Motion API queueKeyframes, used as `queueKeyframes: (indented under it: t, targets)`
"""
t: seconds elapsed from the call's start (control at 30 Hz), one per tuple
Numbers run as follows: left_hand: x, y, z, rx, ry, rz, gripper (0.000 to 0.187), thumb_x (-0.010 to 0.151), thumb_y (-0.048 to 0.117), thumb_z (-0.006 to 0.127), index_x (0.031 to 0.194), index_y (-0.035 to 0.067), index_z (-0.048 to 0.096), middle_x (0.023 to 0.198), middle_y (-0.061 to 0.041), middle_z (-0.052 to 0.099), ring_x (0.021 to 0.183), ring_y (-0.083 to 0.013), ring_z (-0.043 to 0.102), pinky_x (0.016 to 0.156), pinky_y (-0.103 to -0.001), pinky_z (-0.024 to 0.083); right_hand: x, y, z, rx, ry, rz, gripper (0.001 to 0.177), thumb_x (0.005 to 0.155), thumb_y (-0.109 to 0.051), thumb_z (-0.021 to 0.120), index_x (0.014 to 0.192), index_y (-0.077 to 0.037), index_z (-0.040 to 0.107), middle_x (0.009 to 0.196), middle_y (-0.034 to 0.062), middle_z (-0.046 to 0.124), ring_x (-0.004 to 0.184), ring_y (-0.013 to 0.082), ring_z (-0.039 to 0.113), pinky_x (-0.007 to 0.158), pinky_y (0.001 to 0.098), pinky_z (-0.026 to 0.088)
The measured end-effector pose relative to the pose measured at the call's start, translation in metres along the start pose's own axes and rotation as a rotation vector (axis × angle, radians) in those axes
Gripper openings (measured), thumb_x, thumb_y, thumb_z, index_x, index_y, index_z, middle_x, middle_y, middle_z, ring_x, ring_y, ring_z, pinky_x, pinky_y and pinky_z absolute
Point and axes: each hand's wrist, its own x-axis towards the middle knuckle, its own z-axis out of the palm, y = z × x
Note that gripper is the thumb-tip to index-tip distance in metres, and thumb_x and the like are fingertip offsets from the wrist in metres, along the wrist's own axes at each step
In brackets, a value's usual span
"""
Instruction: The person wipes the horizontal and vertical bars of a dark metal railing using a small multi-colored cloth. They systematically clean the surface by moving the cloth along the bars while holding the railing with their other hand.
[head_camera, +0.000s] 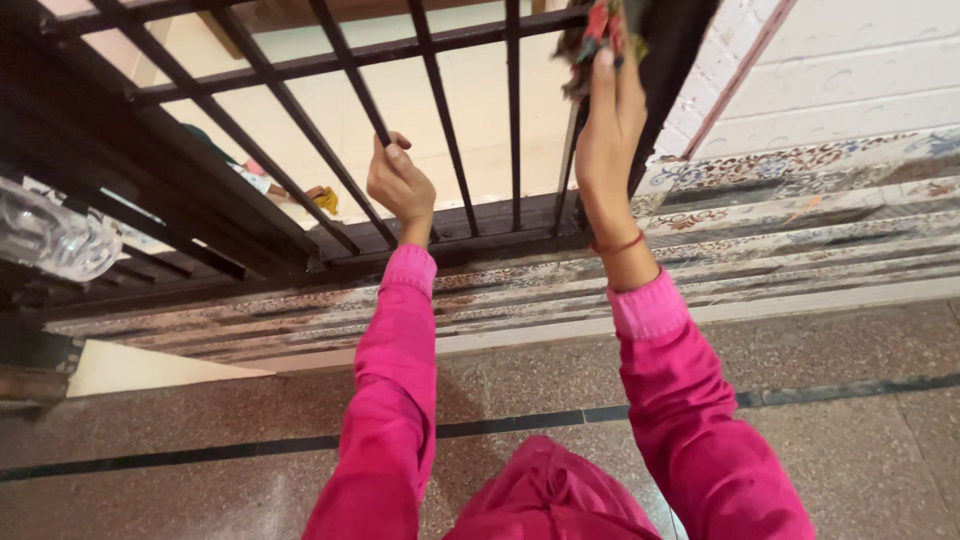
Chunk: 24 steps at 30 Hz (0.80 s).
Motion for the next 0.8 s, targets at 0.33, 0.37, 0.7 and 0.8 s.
queueKeyframes:
  t: [0.33, 0.37, 0.7, 0.8]
  targets:
    - [0.003, 0.009, -0.004, 0.013, -0.01, -0.008, 0.051, 0.11, 0.039, 0.03, 0.087, 0.009, 0.064, 0.068, -0.006, 0.064, 0.058, -0.021, 0.065, 0.051, -0.036, 0.043, -0.114, 0.041, -0.023, -0.57, -0.214, 0.218, 0.04, 0.11, -0.022, 0.047, 0.145, -0.006, 0.059, 0.078, 0.0132, 0.07, 0.065, 0.0266, 0.067, 0.06, 0.0445, 0.051]
    - [0.003, 0.01, -0.005, 0.017, -0.012, -0.014, 0.051, 0.11, 0.039, 0.03, 0.087, 0.009, 0.064, 0.068, -0.006, 0.064, 0.057, -0.0209, 0.065, 0.051, -0.036, 0.042, -0.131, 0.048, -0.03, -0.635, -0.263, 0.178, 0.036, 0.11, -0.025, 0.049, 0.138, -0.007, 0.062, 0.083, 0.0175, 0.07, 0.071, 0.0331, 0.068, 0.064, 0.0475, 0.052]
    - [0.001, 0.006, -0.003, 0.012, -0.006, -0.003, 0.049, 0.11, 0.036, 0.031, 0.087, 0.008, 0.063, 0.067, -0.005, 0.062, 0.055, -0.0179, 0.061, 0.05, -0.034, 0.04, -0.124, 0.011, -0.033, -0.261, -0.193, 0.23, 0.031, 0.108, -0.02, 0.056, 0.132, -0.005, 0.067, 0.09, 0.0151, 0.075, 0.072, 0.02, 0.066, 0.064, 0.0338, 0.05]
    - [0.0, 0.003, -0.002, 0.007, -0.007, -0.012, 0.049, 0.11, 0.037, 0.032, 0.086, 0.007, 0.064, 0.067, -0.004, 0.062, 0.054, -0.0173, 0.061, 0.05, -0.033, 0.04, -0.068, -0.024, 0.001, -0.048, -0.107, 0.142, 0.039, 0.108, -0.015, 0.056, 0.145, -0.005, 0.058, 0.107, 0.0129, 0.078, 0.071, 0.0137, 0.066, 0.065, 0.0299, 0.052]
